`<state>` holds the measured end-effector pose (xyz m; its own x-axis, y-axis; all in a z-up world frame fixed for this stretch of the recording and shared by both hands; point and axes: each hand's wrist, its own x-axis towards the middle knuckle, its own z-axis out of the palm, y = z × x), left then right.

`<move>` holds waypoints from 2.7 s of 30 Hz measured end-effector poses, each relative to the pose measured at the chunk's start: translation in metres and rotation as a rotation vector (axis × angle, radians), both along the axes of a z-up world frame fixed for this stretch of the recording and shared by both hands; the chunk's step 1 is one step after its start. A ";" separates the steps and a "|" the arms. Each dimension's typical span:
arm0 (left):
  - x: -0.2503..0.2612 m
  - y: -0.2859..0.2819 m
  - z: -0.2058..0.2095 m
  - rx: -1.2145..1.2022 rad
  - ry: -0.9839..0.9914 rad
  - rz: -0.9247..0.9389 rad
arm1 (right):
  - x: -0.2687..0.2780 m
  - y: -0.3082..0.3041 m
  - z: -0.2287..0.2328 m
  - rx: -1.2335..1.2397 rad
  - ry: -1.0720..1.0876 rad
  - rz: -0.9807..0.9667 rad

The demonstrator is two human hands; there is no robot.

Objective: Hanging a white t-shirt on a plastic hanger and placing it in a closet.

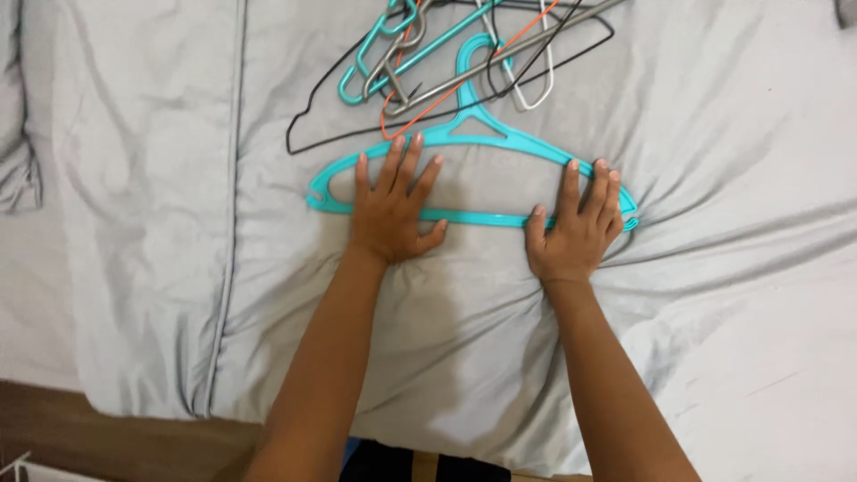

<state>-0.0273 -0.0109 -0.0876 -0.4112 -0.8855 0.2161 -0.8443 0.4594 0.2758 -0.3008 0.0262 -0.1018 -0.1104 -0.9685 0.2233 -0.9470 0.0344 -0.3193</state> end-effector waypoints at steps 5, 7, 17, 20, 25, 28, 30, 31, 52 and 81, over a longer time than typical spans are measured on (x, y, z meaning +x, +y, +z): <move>-0.005 0.005 0.016 0.047 0.003 0.064 | -0.004 0.000 0.003 -0.012 -0.042 0.027; -0.008 0.018 0.023 0.116 -0.004 0.090 | -0.006 0.011 0.010 0.010 -0.055 0.021; -0.028 0.088 0.028 0.197 0.054 0.266 | -0.013 0.073 0.035 0.056 -0.233 0.009; -0.032 0.120 0.026 0.223 0.026 0.256 | -0.016 0.111 0.044 0.103 -0.245 -0.007; -0.041 0.159 0.039 0.253 0.012 0.259 | -0.021 0.162 0.041 0.151 -0.225 -0.034; -0.044 0.168 0.036 0.298 0.015 0.248 | -0.023 0.177 0.041 0.154 -0.221 -0.039; -0.047 0.168 0.034 0.258 0.037 0.239 | -0.025 0.179 0.041 0.160 -0.219 -0.042; -0.046 0.160 0.038 0.259 0.040 0.236 | -0.023 0.177 0.044 0.161 -0.216 -0.045; -0.053 0.173 0.082 0.249 -0.085 0.015 | -0.012 0.164 0.091 0.273 -0.187 0.035; -0.167 0.153 0.326 -0.021 -0.078 -0.106 | -0.150 0.163 0.316 0.071 -0.734 0.036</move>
